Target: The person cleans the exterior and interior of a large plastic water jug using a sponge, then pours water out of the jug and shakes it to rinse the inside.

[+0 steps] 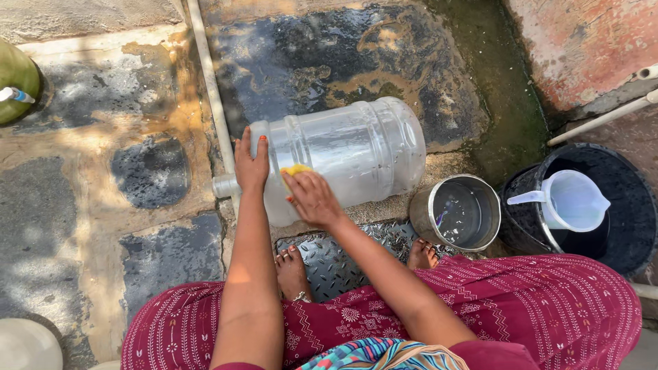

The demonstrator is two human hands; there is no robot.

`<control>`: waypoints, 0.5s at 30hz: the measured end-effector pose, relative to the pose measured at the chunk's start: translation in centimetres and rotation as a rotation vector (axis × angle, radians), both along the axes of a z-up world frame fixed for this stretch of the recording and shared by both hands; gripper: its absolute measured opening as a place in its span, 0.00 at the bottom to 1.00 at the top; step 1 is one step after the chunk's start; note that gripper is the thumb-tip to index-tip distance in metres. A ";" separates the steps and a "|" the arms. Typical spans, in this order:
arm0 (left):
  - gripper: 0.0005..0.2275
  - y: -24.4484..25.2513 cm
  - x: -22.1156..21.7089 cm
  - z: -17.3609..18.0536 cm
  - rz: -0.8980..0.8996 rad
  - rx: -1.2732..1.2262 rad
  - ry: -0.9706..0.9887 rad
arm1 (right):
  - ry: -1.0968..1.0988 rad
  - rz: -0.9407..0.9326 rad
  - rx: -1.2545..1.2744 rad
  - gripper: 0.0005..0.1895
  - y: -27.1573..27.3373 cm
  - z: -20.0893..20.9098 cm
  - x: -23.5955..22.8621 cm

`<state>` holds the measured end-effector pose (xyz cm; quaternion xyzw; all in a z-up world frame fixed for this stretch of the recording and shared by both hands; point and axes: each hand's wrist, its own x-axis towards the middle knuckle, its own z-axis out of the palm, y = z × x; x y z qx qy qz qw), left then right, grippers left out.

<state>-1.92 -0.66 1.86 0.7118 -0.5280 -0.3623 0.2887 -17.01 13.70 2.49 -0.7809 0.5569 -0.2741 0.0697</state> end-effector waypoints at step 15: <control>0.27 0.3 0.0 -0.4 -0.018 -0.060 0.011 | 0.043 -0.024 0.074 0.38 -1.6 3.1 2.2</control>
